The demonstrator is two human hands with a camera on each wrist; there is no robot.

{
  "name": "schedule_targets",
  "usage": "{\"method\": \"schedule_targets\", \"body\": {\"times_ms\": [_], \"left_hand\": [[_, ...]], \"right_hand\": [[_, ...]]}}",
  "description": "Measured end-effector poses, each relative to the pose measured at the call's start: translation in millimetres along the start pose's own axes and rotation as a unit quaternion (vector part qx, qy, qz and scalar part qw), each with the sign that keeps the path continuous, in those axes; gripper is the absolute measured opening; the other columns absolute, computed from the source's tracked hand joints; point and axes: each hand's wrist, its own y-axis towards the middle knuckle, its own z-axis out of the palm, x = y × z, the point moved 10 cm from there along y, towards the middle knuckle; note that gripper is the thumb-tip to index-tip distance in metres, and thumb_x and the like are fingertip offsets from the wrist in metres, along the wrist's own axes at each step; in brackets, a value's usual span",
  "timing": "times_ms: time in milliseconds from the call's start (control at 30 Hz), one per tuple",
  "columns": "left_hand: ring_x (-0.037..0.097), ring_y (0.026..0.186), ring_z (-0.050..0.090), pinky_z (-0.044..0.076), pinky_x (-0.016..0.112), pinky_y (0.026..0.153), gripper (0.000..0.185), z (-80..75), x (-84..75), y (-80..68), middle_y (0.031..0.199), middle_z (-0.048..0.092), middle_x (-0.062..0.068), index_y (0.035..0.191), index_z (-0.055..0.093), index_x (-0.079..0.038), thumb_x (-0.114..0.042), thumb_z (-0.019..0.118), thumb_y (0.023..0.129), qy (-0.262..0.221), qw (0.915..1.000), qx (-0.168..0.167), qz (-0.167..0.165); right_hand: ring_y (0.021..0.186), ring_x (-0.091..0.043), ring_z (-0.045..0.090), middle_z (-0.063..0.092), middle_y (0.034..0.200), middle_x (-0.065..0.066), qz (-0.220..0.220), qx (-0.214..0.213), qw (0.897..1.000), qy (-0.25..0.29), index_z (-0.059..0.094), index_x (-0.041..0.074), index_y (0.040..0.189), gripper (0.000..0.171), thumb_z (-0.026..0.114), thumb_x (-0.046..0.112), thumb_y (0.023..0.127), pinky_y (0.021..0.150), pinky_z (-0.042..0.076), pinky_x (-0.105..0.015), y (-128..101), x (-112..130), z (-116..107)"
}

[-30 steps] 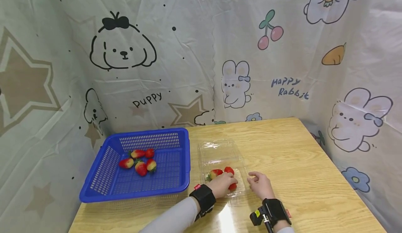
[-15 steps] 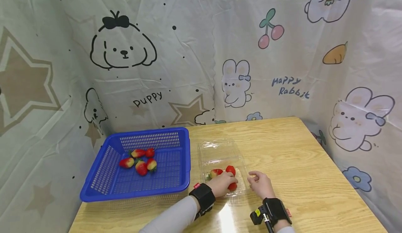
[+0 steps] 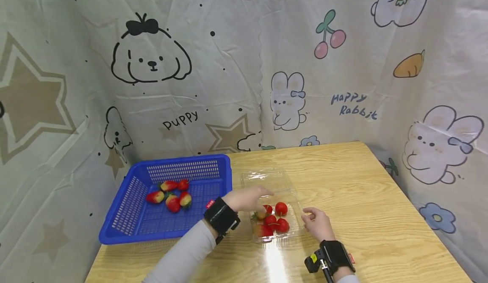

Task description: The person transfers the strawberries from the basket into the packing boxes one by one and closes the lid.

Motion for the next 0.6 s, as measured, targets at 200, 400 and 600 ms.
{"method": "schedule_targets", "body": {"times_ms": [200, 400, 600], "left_hand": [[0.028, 0.124, 0.042, 0.036, 0.044, 0.099, 0.058, -69.7, 39.8, -32.4, 0.135, 0.045, 0.013, 0.134, 0.046, -0.013, -0.023, 0.068, 0.081, 0.029, 0.9877, -0.141, -0.061], [0.037, 0.132, 0.023, 0.019, 0.054, 0.105, 0.072, -101.7, 97.5, -64.4, 0.145, 0.023, 0.020, 0.140, 0.034, -0.013, -0.017, 0.071, 0.078, 0.012, 0.9438, -0.306, -0.125], [0.042, 0.130, 0.022, 0.018, 0.059, 0.103, 0.071, -83.1, 178.3, -85.5, 0.142, 0.024, 0.026, 0.139, 0.035, -0.010, -0.014, 0.071, 0.077, -0.032, 0.9157, -0.341, -0.210]], "right_hand": [[0.064, -0.020, 0.060, 0.060, 0.079, -0.014, -0.002, 0.003, 1.000, -0.001, 0.054, -0.014, 0.112, 0.030, 0.056, 0.002, 0.086, 0.056, 0.052, -0.031, 0.3, 0.3, -0.4], [0.064, -0.021, 0.059, 0.059, 0.078, -0.014, -0.003, 0.006, 1.000, -0.003, 0.053, -0.014, 0.113, 0.031, 0.056, 0.002, 0.087, 0.056, 0.051, -0.031, 0.7, 0.7, 0.0], [0.064, -0.022, 0.060, 0.060, 0.079, -0.016, 0.000, 0.005, 1.000, 0.000, 0.054, -0.014, 0.113, 0.030, 0.056, 0.001, 0.086, 0.056, 0.052, -0.031, -0.3, 0.9, 0.2]]}}
